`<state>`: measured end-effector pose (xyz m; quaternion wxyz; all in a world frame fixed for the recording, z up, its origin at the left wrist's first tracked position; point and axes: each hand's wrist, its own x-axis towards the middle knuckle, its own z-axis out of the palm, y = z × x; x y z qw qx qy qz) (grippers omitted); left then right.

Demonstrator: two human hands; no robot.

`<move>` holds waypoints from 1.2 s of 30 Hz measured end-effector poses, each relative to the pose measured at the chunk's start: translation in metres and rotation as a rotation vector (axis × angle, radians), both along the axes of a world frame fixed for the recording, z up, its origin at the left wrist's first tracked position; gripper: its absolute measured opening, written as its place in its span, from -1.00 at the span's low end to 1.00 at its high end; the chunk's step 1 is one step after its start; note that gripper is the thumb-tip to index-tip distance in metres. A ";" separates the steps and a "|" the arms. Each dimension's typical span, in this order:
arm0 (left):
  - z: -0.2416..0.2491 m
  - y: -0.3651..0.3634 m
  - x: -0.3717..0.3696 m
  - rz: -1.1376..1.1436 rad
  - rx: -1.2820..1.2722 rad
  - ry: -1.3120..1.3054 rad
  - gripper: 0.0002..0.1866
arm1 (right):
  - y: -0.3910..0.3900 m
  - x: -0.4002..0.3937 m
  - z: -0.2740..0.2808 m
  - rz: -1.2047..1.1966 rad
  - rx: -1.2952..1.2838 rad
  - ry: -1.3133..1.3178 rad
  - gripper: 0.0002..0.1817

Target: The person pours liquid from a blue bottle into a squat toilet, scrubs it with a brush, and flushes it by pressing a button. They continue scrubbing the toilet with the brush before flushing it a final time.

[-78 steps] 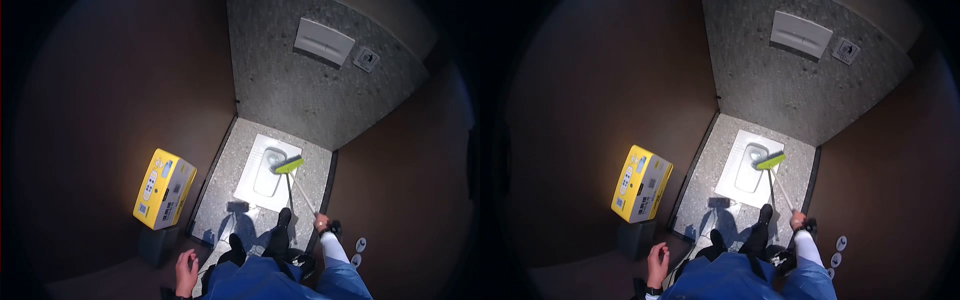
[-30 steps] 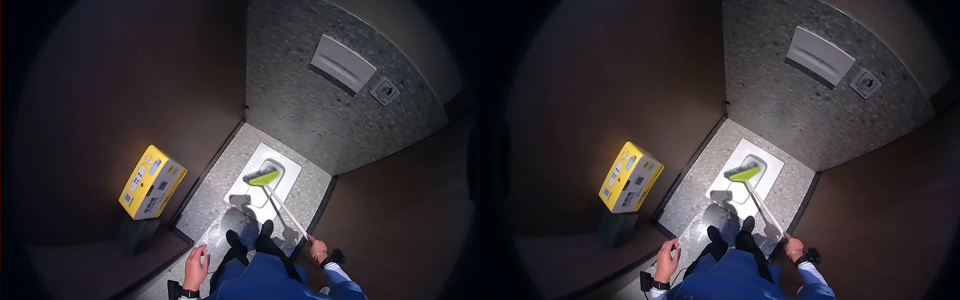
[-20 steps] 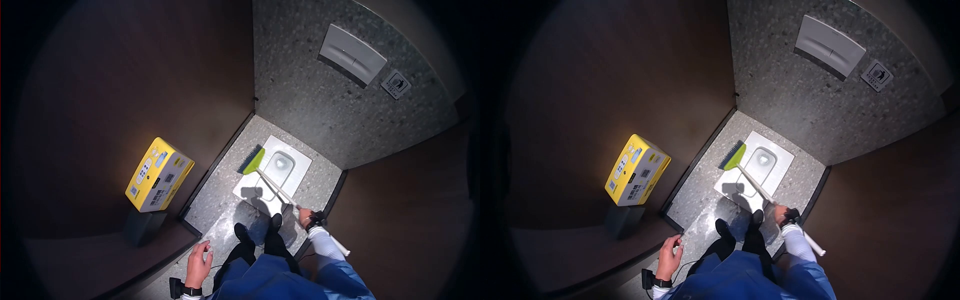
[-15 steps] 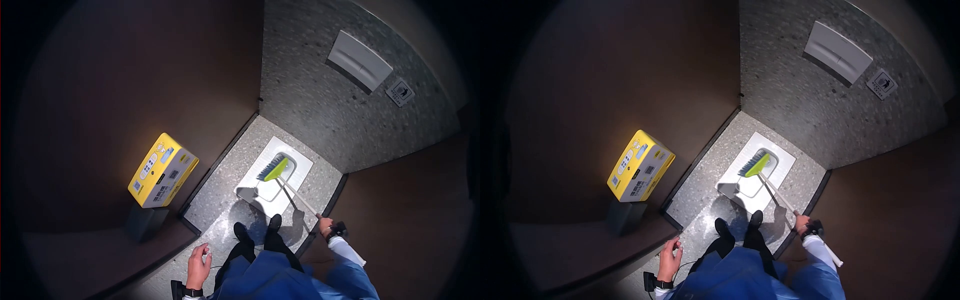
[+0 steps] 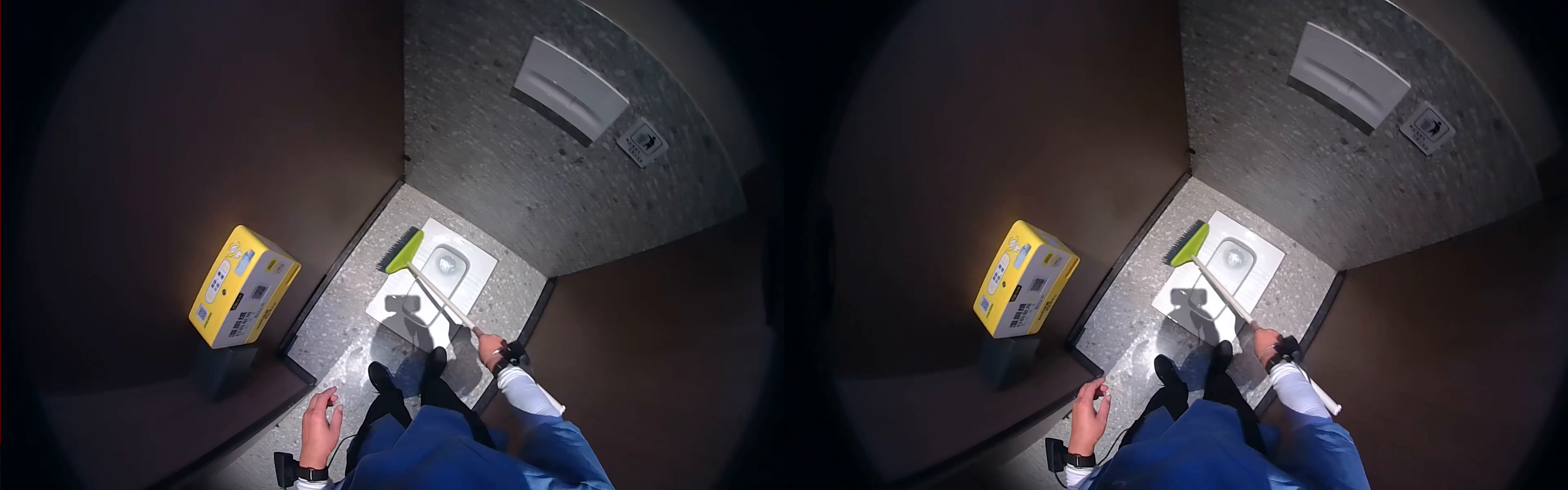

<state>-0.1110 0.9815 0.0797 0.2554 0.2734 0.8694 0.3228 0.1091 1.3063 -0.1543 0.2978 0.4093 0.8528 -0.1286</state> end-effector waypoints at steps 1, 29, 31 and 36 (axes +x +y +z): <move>0.003 0.004 -0.001 -0.010 -0.005 0.005 -0.65 | -0.004 -0.001 -0.007 -0.023 -0.011 -0.003 -0.52; -0.021 0.063 0.020 -0.134 -0.017 -0.030 -0.63 | 0.047 0.158 -0.006 -0.027 0.060 -0.223 -0.71; -0.004 0.074 0.022 -0.152 0.004 0.009 -0.64 | 0.057 0.108 0.006 -0.099 0.060 -0.188 -0.63; -0.014 0.040 0.022 -0.021 0.040 0.013 -0.65 | 0.049 0.118 0.045 -0.155 0.025 -0.025 -0.54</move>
